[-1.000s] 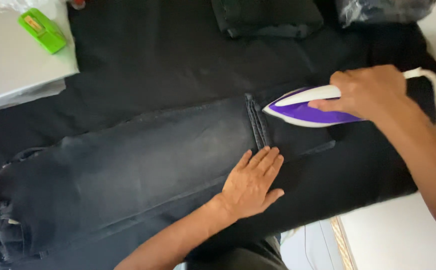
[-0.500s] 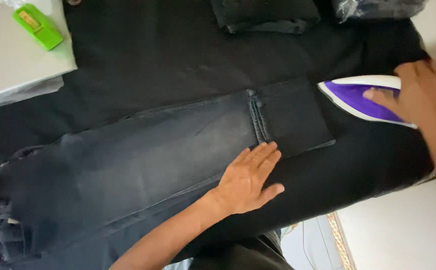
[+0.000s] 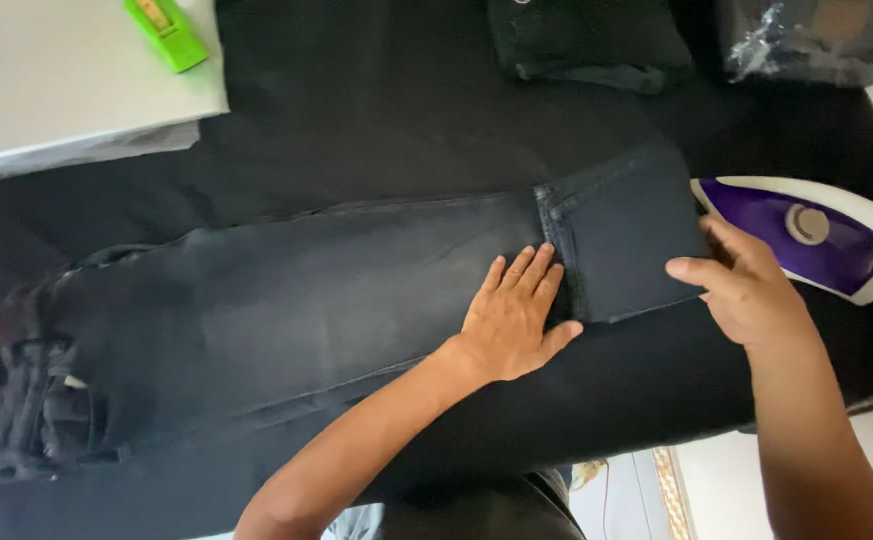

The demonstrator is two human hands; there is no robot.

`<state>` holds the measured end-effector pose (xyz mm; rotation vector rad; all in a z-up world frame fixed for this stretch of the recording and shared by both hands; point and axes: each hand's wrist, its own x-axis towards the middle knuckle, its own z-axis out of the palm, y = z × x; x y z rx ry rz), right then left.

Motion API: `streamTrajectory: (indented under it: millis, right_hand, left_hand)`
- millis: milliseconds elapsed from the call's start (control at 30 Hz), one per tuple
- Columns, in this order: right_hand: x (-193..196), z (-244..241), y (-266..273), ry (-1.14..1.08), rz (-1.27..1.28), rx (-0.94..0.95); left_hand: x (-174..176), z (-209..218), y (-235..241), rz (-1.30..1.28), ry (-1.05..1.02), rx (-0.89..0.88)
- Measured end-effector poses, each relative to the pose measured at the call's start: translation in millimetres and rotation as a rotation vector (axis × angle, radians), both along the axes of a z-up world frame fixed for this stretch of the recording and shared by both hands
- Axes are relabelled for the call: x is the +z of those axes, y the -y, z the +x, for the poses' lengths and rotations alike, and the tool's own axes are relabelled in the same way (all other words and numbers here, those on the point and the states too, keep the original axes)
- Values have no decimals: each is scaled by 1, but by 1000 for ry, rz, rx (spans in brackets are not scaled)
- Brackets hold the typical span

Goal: The recorder irons a pair of black jeans on a flat surface and then folds them.

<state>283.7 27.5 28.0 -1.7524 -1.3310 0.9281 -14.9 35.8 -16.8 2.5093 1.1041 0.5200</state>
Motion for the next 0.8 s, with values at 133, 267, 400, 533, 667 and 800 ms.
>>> streamTrajectory:
  millis: [133, 267, 400, 533, 667, 800]
  right_hand:
    - [74, -117, 5, 355, -15, 122]
    - [89, -193, 3, 311, 168, 765]
    - [78, -217, -8, 350, 125, 894]
    - [67, -210, -15, 458, 186, 676]
    - [65, -178, -16, 469, 235, 565]
    - [65, -135, -12, 535, 291, 357]
  left_hand:
    - [-15, -36, -5, -201, 336, 34]
    - [-48, -99, -13, -248, 698, 442]
    - [-11, -143, -6, -816, 1052, 821]
    - [-3, -150, -6, -878, 1007, 807]
    - [7, -146, -15, -772, 839, 772]
    - [26, -139, -15, -131, 505, 669]
